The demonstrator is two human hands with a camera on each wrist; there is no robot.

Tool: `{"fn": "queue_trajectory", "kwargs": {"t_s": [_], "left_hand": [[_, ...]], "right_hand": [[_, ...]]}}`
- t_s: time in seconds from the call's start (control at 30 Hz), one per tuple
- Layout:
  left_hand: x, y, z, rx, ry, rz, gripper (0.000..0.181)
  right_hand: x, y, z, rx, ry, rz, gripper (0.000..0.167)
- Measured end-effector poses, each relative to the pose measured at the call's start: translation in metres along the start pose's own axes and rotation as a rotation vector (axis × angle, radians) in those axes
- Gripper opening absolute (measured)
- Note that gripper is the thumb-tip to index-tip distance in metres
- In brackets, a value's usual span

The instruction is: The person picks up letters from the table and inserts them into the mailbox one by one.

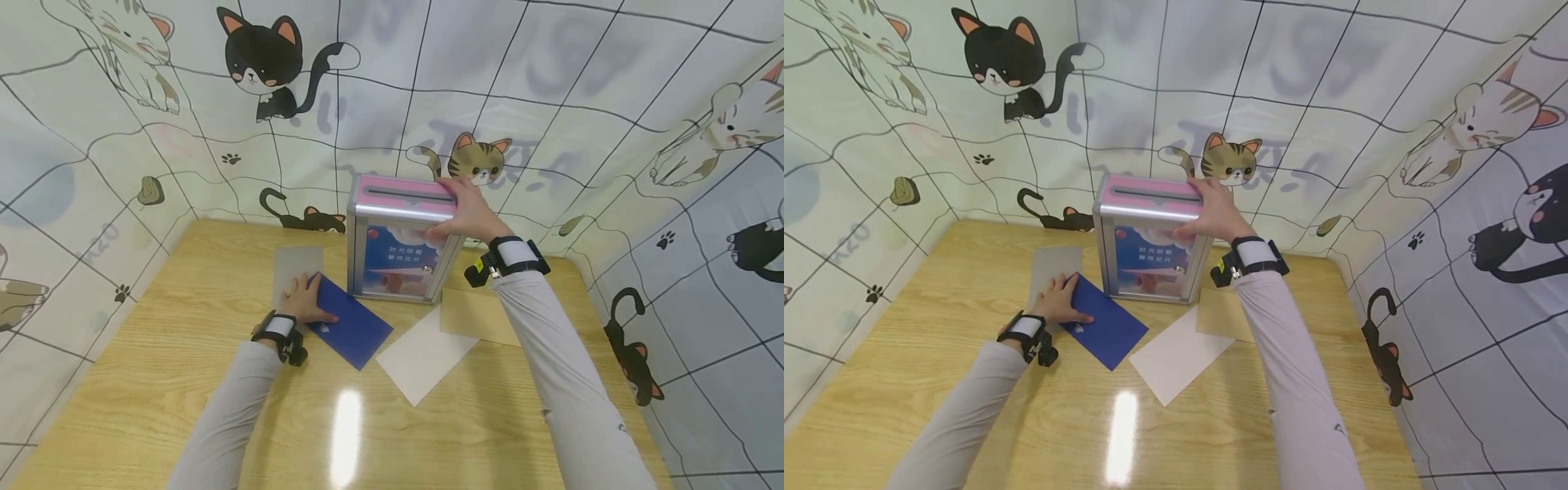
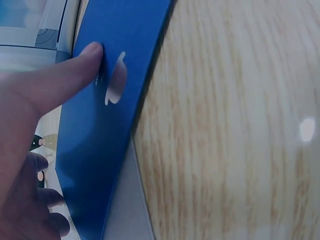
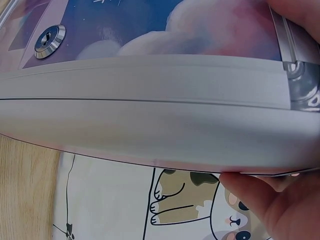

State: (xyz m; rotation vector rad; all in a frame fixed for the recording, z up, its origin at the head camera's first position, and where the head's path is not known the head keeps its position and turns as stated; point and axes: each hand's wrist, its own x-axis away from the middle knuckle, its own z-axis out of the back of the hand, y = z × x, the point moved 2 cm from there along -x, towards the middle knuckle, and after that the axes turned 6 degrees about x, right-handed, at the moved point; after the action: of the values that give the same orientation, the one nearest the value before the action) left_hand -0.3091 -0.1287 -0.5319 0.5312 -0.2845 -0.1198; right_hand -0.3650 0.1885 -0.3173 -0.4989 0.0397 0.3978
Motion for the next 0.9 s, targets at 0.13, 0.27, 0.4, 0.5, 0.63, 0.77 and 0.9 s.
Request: {"fn": "queue_trajectory", "kwargs": {"t_s": [0.13, 0.27, 0.4, 0.5, 0.63, 0.77, 0.9], "left_hand": [[-0.002, -0.001, 0.0, -0.006, -0.01, 0.011, 0.114], [-0.005, 0.0, 0.002, -0.005, 0.008, 0.007, 0.114], [-0.008, -0.001, 0.003, -0.006, 0.022, 0.011, 0.113], [-0.009, -0.001, 0.004, -0.022, 0.033, 0.02, 0.114], [-0.008, -0.002, 0.009, -0.028, 0.084, 0.036, 0.114], [-0.009, -0.006, 0.015, -0.025, 0.137, 0.046, 0.107], [-0.013, -0.011, 0.022, 0.023, 0.164, 0.029, 0.094]], "right_hand": [[-0.001, 0.001, 0.0, -0.001, -0.002, 0.008, 0.102], [-0.001, 0.001, 0.001, -0.003, 0.004, 0.01, 0.102], [-0.001, 0.003, 0.0, -0.015, 0.005, 0.01, 0.102], [-0.001, 0.003, -0.001, -0.023, 0.007, 0.005, 0.103], [0.0, 0.004, -0.001, -0.028, 0.009, 0.0, 0.104], [0.001, 0.003, -0.001, -0.018, 0.009, 0.006, 0.104], [0.001, 0.002, 0.001, -0.007, 0.019, 0.014, 0.104]]}}
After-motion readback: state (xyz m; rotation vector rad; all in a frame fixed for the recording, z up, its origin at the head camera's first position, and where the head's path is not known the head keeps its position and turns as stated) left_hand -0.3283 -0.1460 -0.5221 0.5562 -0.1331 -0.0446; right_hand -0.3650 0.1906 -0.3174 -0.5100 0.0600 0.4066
